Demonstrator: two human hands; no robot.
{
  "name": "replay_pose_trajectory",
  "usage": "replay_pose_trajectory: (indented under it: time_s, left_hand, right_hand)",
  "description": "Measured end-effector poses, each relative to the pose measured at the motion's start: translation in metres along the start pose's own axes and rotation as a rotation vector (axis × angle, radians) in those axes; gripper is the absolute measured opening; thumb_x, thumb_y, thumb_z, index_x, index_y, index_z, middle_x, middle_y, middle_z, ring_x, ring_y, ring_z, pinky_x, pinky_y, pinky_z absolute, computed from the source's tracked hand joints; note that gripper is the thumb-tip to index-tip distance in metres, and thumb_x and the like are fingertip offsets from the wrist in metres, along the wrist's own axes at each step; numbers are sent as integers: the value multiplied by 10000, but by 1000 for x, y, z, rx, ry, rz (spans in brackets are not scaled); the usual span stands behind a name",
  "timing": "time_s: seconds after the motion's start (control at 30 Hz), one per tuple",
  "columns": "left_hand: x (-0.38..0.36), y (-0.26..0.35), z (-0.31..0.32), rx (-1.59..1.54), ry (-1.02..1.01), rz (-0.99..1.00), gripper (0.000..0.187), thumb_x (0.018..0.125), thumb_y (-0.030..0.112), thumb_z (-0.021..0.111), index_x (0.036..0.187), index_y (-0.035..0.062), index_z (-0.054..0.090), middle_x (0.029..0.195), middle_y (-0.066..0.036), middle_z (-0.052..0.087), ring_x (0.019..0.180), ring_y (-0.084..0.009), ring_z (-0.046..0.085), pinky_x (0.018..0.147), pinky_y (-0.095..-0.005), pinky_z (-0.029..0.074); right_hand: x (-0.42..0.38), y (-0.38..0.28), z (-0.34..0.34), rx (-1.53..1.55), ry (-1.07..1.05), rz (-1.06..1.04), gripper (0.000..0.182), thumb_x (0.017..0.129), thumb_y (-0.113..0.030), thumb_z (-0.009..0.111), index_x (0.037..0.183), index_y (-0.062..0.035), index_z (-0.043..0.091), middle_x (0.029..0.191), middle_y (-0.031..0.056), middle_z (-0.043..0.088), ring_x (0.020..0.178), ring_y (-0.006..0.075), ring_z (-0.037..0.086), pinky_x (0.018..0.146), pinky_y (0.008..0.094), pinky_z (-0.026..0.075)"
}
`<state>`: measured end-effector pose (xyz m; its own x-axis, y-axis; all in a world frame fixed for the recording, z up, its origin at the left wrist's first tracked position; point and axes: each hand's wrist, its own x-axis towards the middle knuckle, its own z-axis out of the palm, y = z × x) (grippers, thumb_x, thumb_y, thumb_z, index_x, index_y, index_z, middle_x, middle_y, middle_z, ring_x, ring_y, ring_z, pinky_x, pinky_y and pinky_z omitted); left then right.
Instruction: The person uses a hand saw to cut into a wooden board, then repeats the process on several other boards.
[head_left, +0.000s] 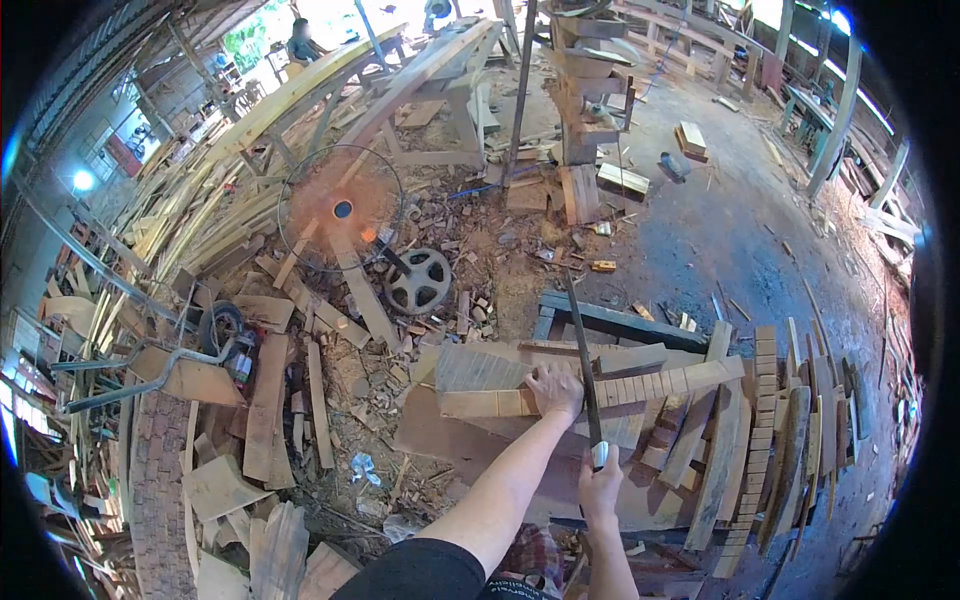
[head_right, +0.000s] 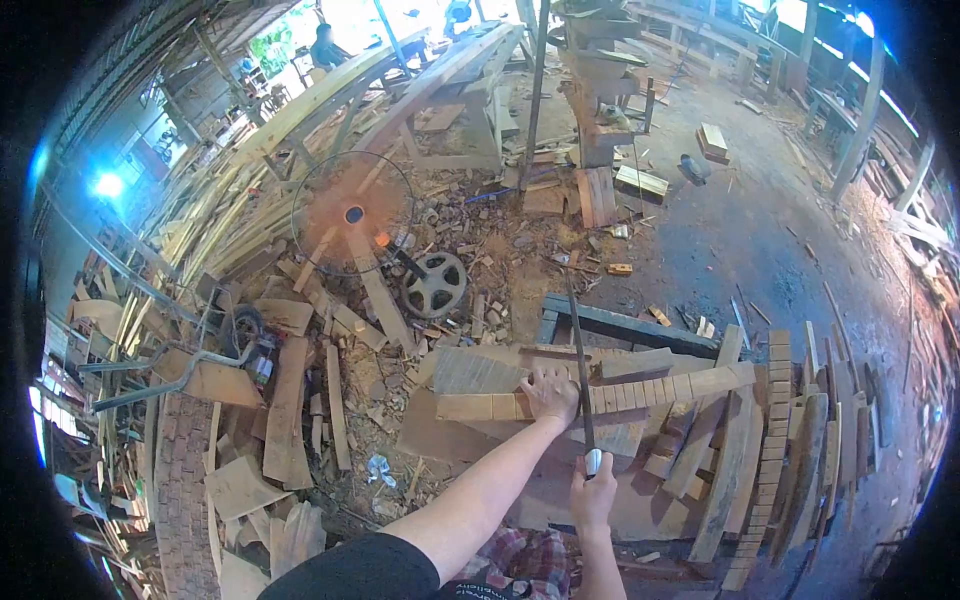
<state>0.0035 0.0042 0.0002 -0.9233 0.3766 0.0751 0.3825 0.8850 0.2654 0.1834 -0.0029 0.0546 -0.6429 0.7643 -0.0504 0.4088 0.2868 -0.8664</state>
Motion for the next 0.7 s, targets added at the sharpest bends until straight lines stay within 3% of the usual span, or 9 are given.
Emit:
replay_pose_trajectory:
  time_s: [0.13, 0.2, 0.27, 0.33, 0.43, 0.57, 0.63, 0.7]
  left_hand:
    - [-2, 5, -9, -75, 62, -13, 245, 837, 214, 462, 933, 113, 663, 1030, -94, 639, 1046, -274, 507, 873, -469, 318]
    - [-5, 4, -8, -67, 40, -10, 228, 826, 219, 476, 920, 120, 659, 1024, -86, 635, 1039, -269, 515, 872, -465, 321]
    - [-4, 1, 0, -61, 51, -1, 226, 820, 224, 484, 920, 121, 658, 1010, -84, 634, 1032, -265, 518, 870, -463, 321]
    - [-2, 0, 8, -54, 66, 9, 225, 814, 230, 492, 921, 122, 658, 996, -81, 633, 1026, -261, 521, 869, -461, 322]
    - [1, -1, 3, -46, 64, 18, 228, 809, 248, 503, 922, 122, 655, 980, -77, 632, 1022, -251, 523, 866, -458, 322]
    - [-1, 2, -8, -73, 24, -4, 227, 823, 227, 482, 921, 122, 658, 984, -74, 638, 1025, -241, 527, 866, -460, 323]
    - [-3, 4, -7, -57, 20, -13, 228, 827, 218, 475, 922, 122, 659, 983, -75, 640, 1026, -239, 529, 867, -461, 323]
    - [-1, 3, -4, -44, 30, -6, 228, 834, 212, 468, 918, 126, 662, 982, -72, 642, 1032, -237, 528, 866, -462, 323]
  right_hand:
    - [-48, 15, -13, 32, 36, -56, 182, 872, -93, 612, 914, -5, 458, 649, 198, 559, 611, 415, 596, 527, 435, 432]
    - [-76, 17, -27, -9, 14, -35, 247, 878, -130, 634, 900, 7, 430, 654, 187, 531, 599, 322, 594, 545, 408, 433]
    - [-50, 8, -22, -2, 7, -43, 230, 878, -119, 627, 911, 18, 445, 653, 186, 532, 605, 336, 595, 557, 415, 440]
    - [-12, 3, -8, -54, 3, -50, 211, 863, -102, 629, 910, 5, 453, 673, 209, 574, 651, 423, 612, 557, 443, 453]
    - [-2, 3, -5, -11, -7, -37, 221, 860, -106, 633, 927, 1, 451, 670, 203, 574, 643, 408, 612, 556, 443, 449]
    - [-51, 13, -26, -6, 10, -82, 225, 873, -122, 625, 924, -8, 438, 671, 204, 574, 637, 405, 605, 551, 448, 436]
    - [-59, 10, -31, -28, -48, 14, 226, 876, -130, 620, 922, -8, 435, 679, 210, 577, 640, 415, 597, 557, 451, 435]
    - [-27, 3, -18, -30, -51, -15, 230, 875, -132, 621, 921, -4, 436, 678, 213, 575, 638, 416, 596, 558, 454, 434]
